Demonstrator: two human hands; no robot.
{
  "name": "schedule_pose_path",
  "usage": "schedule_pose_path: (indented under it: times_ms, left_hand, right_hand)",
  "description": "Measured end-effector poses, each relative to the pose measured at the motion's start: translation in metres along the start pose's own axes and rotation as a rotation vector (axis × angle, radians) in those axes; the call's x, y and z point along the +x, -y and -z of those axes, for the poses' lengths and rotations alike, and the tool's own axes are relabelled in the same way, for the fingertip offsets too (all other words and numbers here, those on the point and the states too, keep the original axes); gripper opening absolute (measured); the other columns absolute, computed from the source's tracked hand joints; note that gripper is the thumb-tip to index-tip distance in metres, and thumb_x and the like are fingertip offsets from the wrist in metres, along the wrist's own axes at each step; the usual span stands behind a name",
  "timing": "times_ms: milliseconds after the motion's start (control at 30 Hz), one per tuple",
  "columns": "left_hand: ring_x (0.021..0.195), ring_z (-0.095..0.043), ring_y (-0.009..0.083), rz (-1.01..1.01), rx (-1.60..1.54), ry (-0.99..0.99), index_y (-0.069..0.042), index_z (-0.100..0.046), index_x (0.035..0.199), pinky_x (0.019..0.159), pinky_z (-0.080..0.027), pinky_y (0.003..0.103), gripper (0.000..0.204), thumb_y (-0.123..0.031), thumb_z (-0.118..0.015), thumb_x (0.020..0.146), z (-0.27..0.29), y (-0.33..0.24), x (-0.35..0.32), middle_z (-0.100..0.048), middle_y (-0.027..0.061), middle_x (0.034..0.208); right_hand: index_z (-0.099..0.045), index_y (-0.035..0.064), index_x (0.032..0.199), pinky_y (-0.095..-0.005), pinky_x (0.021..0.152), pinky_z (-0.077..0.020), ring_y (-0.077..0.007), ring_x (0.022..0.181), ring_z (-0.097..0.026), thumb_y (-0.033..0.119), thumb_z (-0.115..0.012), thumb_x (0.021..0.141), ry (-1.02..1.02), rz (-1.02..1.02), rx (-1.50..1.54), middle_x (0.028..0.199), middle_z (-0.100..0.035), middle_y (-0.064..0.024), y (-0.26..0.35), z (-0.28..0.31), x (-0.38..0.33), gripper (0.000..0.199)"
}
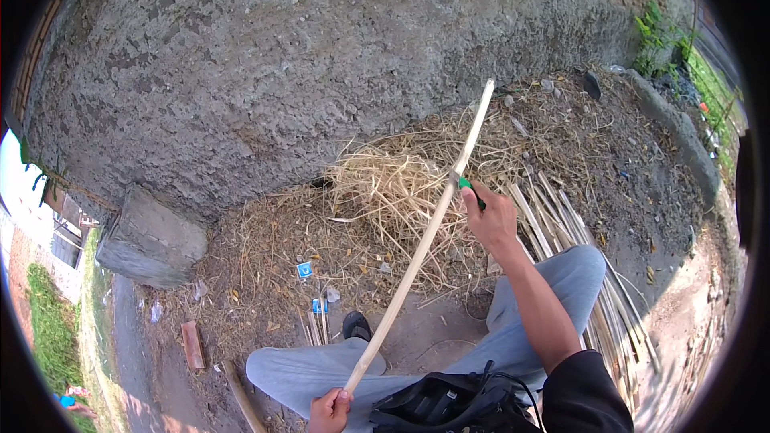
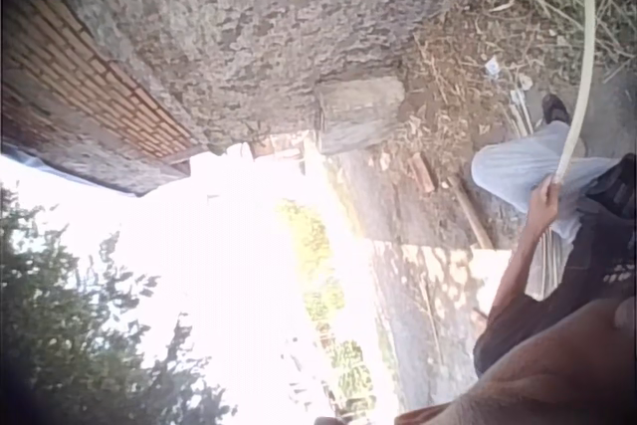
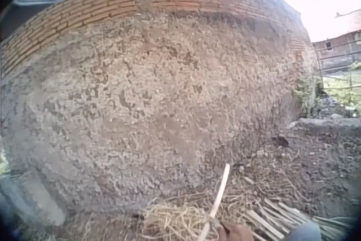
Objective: The person shapes a long wooden stick, first shaving it with a utility knife and then scraping along its surface with a metal blade.
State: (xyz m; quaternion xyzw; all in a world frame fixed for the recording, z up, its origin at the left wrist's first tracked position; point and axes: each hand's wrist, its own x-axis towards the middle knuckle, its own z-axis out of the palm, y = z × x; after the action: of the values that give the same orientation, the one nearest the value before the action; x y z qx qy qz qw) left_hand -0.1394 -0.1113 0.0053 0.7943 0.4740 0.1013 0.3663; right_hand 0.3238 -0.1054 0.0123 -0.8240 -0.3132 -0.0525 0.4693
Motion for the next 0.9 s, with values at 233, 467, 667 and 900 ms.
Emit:
schedule_pose_path:
  times_ms: [233,467,667,900]
  left_hand:
    - [0.069,-0.062,0.0411,0.036,0.241,-0.225,-0.008,-0.065,0.104,0.062,-0.048,0.047,0.022,-0.023,-0.053,0.095,0.026,-0.025,-0.012,-0.064,0.0202,0.074]
    - [0.076,-0.064,0.0413,0.117,0.334,-0.291,-0.009,-0.065,0.109,0.066,-0.05,0.047,0.024,-0.024,-0.053,0.095,0.003,-0.027,0.001,-0.066,0.0206,0.083]
    - [0.079,-0.064,0.0418,0.094,0.239,-0.364,-0.006,-0.065,0.11,0.068,-0.051,0.046,0.025,-0.023,-0.053,0.095,-0.012,-0.036,0.011,-0.067,0.021,0.086]
    - [0.061,-0.061,0.0339,-0.069,0.202,-0.383,-0.005,-0.066,0.098,0.056,-0.046,0.041,0.02,-0.022,-0.055,0.095,-0.024,-0.051,0.037,-0.061,0.0162,0.069]
  right_hand:
    - [-0.067,-0.0055,0.108,-0.0271,0.046,-0.0235,-0.0046,0.053,-0.031,0.032,-0.048,0.1,0.082,-0.455,0.827,0.06,-0.038,0.0076,-0.006,-0.002,-0.006,0.043]
    - [-0.067,0.0005,0.109,-0.0316,0.044,-0.0394,-0.0169,0.047,-0.053,0.026,-0.057,0.095,0.359,0.095,0.396,0.065,-0.062,-0.0088,0.038,-0.013,-0.077,0.031]
    - [-0.063,0.0115,0.109,-0.0386,0.04,-0.0448,-0.0273,0.046,-0.058,0.034,-0.063,0.09,0.36,0.593,0.314,0.071,-0.064,-0.0089,0.048,-0.019,-0.107,0.029]
    - [-0.062,0.0094,0.112,-0.036,0.038,-0.0422,-0.0215,0.043,-0.053,0.029,-0.065,0.088,0.418,0.762,0.213,0.062,-0.054,-0.0037,0.051,-0.021,-0.124,0.031]
